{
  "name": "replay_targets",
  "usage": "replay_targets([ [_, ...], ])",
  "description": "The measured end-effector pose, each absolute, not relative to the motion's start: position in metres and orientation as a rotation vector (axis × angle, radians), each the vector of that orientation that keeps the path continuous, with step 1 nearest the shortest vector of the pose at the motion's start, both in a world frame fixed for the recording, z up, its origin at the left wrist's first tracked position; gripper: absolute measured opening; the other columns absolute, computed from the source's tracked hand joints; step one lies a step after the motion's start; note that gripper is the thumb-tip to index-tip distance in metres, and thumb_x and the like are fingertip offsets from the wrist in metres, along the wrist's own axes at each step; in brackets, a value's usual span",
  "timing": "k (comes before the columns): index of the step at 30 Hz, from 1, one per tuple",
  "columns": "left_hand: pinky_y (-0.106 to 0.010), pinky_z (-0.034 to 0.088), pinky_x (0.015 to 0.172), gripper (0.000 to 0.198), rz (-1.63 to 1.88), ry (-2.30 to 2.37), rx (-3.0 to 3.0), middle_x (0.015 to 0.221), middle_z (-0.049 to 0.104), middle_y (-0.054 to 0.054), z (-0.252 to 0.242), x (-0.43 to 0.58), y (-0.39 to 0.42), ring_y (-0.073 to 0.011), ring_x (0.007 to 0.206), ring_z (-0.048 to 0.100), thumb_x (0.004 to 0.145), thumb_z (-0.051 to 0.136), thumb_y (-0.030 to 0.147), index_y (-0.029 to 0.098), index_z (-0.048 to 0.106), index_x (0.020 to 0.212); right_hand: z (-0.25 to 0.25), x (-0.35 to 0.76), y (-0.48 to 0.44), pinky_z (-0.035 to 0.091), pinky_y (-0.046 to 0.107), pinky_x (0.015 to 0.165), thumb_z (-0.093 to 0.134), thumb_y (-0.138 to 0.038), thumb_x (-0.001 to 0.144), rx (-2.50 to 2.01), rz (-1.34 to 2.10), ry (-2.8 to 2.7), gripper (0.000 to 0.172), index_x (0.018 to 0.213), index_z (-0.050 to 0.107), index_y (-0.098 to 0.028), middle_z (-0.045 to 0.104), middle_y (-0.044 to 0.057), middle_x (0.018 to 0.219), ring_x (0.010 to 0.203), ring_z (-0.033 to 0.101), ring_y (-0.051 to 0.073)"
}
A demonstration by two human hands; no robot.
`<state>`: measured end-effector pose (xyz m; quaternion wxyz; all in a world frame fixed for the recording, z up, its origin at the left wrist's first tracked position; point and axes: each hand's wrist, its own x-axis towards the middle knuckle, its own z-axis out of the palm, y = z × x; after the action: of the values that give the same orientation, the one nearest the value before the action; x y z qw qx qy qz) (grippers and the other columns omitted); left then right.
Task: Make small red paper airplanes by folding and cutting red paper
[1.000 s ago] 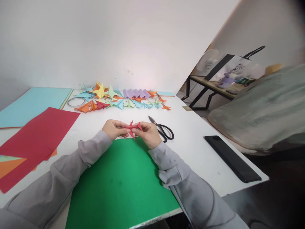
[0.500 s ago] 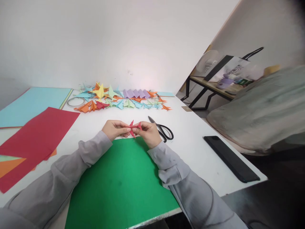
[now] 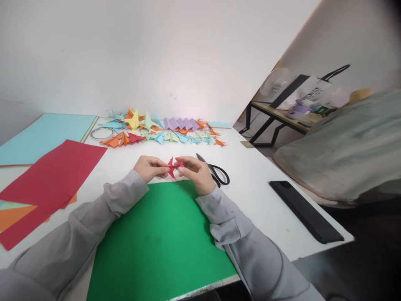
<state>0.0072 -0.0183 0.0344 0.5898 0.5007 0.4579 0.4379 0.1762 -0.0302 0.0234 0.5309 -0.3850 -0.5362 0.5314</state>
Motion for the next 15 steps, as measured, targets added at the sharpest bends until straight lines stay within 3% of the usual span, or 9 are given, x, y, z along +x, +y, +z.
replay_targets([
  [3,-0.024,0.052,0.051,0.013,1.0,1.104,1.174,0.045,0.063,-0.002,0.038,0.007,-0.019,-0.0118,0.042,0.058,0.049,0.077,0.015,0.012,0.068,0.058,0.023,0.178,-0.03,0.046,0.023,0.053,0.067,-0.046,0.064,-0.992,1.268,-1.234,0.03,0.074,0.068,-0.018,0.064,0.002,0.068,0.064,0.058,0.012],
  [7,-0.023,0.051,0.048,0.014,0.927,1.139,1.174,0.042,0.061,-0.002,0.044,0.011,-0.023,-0.0111,0.04,0.057,0.046,0.078,0.011,0.011,0.068,0.056,0.021,0.178,-0.029,0.044,0.022,0.05,0.068,-0.043,0.064,-1.043,1.149,-1.23,0.026,0.063,0.066,-0.017,0.06,0.0,0.058,0.053,0.052,0.01],
  [15,-0.02,0.049,0.045,0.014,0.923,1.122,1.19,0.04,0.061,-0.001,0.043,0.01,-0.023,-0.0094,0.038,0.055,0.045,0.077,0.011,0.012,0.068,0.055,0.024,0.177,-0.029,0.04,0.02,0.043,0.064,-0.048,0.066,-1.073,1.165,-1.123,0.032,0.068,0.064,-0.016,0.059,0.0,0.058,0.051,0.052,0.009],
])
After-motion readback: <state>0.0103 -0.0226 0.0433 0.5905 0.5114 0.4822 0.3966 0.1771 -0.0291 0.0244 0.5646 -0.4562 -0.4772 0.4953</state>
